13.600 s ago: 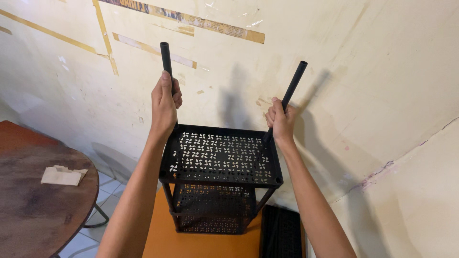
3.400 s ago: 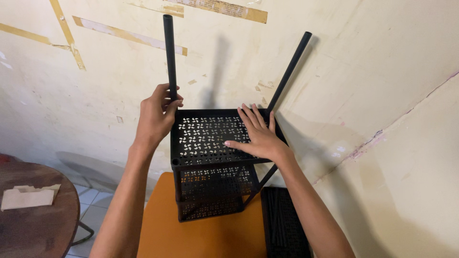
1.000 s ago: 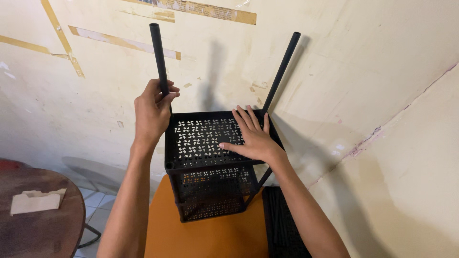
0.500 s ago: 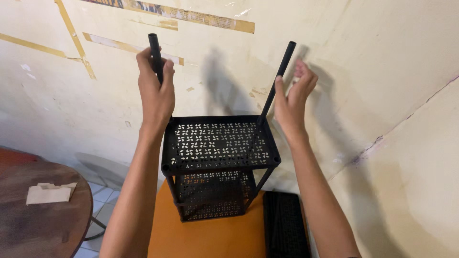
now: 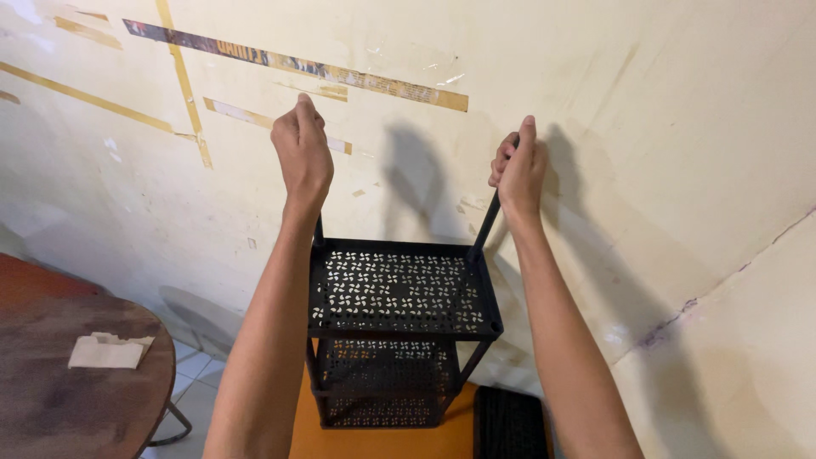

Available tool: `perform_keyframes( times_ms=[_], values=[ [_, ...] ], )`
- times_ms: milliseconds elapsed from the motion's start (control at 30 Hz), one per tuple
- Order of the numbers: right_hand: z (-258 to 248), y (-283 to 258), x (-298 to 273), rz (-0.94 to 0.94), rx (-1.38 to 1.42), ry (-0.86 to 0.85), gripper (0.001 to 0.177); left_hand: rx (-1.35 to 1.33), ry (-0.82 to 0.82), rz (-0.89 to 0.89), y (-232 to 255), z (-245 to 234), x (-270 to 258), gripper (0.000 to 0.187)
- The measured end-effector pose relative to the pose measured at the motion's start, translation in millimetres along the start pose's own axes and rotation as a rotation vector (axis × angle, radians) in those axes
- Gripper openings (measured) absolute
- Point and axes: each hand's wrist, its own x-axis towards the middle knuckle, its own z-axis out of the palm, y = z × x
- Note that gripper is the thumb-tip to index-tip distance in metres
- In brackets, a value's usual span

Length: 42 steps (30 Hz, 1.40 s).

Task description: The person inserts two black cylindrical legs into the top corners of a perforated metal shelving unit. They then insert a third leg into the opposite side and adjust the unit's position on the table.

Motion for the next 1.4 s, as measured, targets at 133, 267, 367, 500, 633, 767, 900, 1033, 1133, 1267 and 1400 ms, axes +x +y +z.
perform_keyframes(
  times_ms=[133,267,367,500,633,767,900,1033,1133,1267,1400],
  values=[
    [-20,-4,14,0.167,0.215,-0.33,0.055,-0.27,-0.204,-0.214,-1,-12,9,0.048],
    [-23,-1,8,0.13,0.264,-0.377,0.057,-0.351,-0.248,-0.191,-1,-19,6,0.048],
    [-16,7,-8,-0.005,0.177,-0.187,0.052,-0.387,-0.228,-0.163,-10,-18,-11,0.048],
    [-8,24,-38,-0.158,0.024,-0.052,0.037,-0.435,-0.172,-0.198,-30,-22,-39,0.048],
    [-4,47,-62,-0.133,-0.187,0.001,0.03,-0.335,-0.156,-0.223,-53,-26,-62,0.055],
    [-8,60,-66,-0.08,-0.224,0.021,0.03,-0.304,-0.126,-0.151,-63,-24,-67,0.056],
    [-21,61,-47,0.068,0.033,-0.175,0.051,-0.299,-0.148,-0.192,-60,-32,-63,0.06],
    [-30,60,-36,0.173,0.218,-0.421,0.055,-0.393,-0.22,-0.211,-53,-46,-59,0.059],
    [-26,65,-41,0.12,0.175,-0.367,0.053,-0.364,-0.211,-0.197,-53,-46,-65,0.059],
    [-12,73,-59,-0.03,-0.002,-0.121,0.035,-0.348,-0.195,-0.176,-55,-44,-69,0.057],
    [-6,82,-76,-0.177,-0.47,0.049,0.023,-0.306,-0.155,-0.136,-57,-41,-72,0.056]
  ],
)
